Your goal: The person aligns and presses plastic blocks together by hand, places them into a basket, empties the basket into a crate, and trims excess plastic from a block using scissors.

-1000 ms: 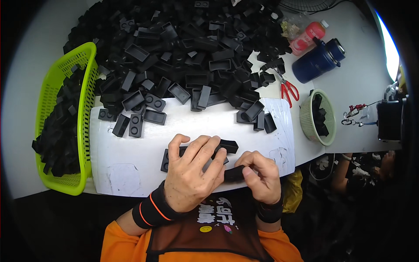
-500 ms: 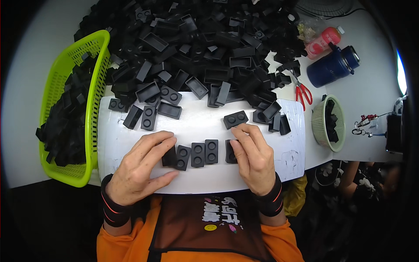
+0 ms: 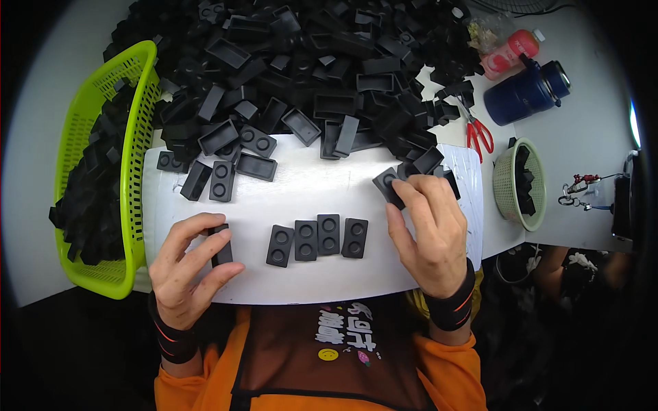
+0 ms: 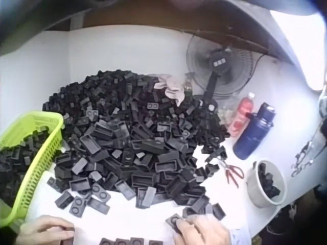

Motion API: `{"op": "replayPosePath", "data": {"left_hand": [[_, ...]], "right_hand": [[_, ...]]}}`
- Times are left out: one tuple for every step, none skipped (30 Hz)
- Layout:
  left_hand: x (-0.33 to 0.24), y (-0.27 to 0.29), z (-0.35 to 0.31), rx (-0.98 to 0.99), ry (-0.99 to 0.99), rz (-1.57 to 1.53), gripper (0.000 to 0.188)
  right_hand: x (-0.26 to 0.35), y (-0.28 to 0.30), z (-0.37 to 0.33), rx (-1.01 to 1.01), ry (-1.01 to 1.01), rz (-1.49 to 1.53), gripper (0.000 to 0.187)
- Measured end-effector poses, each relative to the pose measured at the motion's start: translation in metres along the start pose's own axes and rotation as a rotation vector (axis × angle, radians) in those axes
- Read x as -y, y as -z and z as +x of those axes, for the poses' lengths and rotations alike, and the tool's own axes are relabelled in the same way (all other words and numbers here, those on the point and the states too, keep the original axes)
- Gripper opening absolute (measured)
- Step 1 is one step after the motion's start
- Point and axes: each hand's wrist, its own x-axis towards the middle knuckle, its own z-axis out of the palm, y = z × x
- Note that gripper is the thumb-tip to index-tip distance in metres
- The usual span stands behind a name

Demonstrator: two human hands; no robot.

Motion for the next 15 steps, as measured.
{"op": "replayPosePath", "data": {"left_hand": [[-0.002,-0.002,-0.002,-0.102,0.038,-0.043,0.037],[-0.003,-0.007,-0.005,-0.162,0.061,-0.119,0.031],[-0.006,-0.013,-0.004,-0.162,0.058,-0.122,0.031],[-0.008,-0.021,-0.002,-0.167,0.061,-0.148,0.03],[-0.008,-0.027,-0.003,-0.173,0.064,-0.173,0.029],[-0.005,-0.03,-0.006,-0.126,0.067,-0.131,0.034],[-0.003,-0.025,-0.006,-0.12,0.063,-0.136,0.034],[0.0,-0.016,-0.006,-0.038,0.011,0.008,0.038],[-0.001,-0.008,-0.005,0.044,-0.038,0.154,0.042],[-0.006,-0.001,-0.002,0.06,-0.046,0.26,0.044],[-0.002,0.0,-0.008,0.064,-0.047,0.259,0.044],[0.003,0.004,-0.019,0.018,0.031,0.178,0.04],[0.005,0.007,-0.024,-0.028,0.11,0.098,0.037],[0.004,0.008,-0.024,-0.021,0.114,0.075,0.033],[0.003,0.006,-0.023,-0.022,0.121,0.08,0.033]], "right_hand": [[0.003,0.002,-0.007,0.003,-0.002,-0.002,0.034],[0.006,0.003,-0.014,-0.015,-0.045,0.029,0.035],[0.009,0.006,-0.022,-0.037,-0.087,0.056,0.035],[0.016,0.002,-0.028,0.0,-0.096,0.1,0.035],[0.023,0.0,-0.033,0.06,-0.075,0.16,0.038],[0.026,0.0,-0.04,0.083,-0.101,0.209,0.044],[0.028,0.0,-0.045,0.104,-0.126,0.26,0.05],[0.025,0.002,-0.046,0.102,-0.133,0.255,0.05],[0.02,0.006,-0.046,0.097,-0.145,0.23,0.059],[0.016,0.008,-0.044,0.091,-0.157,0.204,0.067],[0.014,0.008,-0.04,0.091,-0.16,0.204,0.067],[0.014,0.007,-0.034,0.158,-0.151,0.208,0.072],[0.014,0.005,-0.028,0.224,-0.14,0.212,0.077],[0.015,0.0,-0.024,0.255,-0.128,0.23,0.076],[0.018,-0.006,-0.018,0.257,-0.123,0.236,0.076]]}}
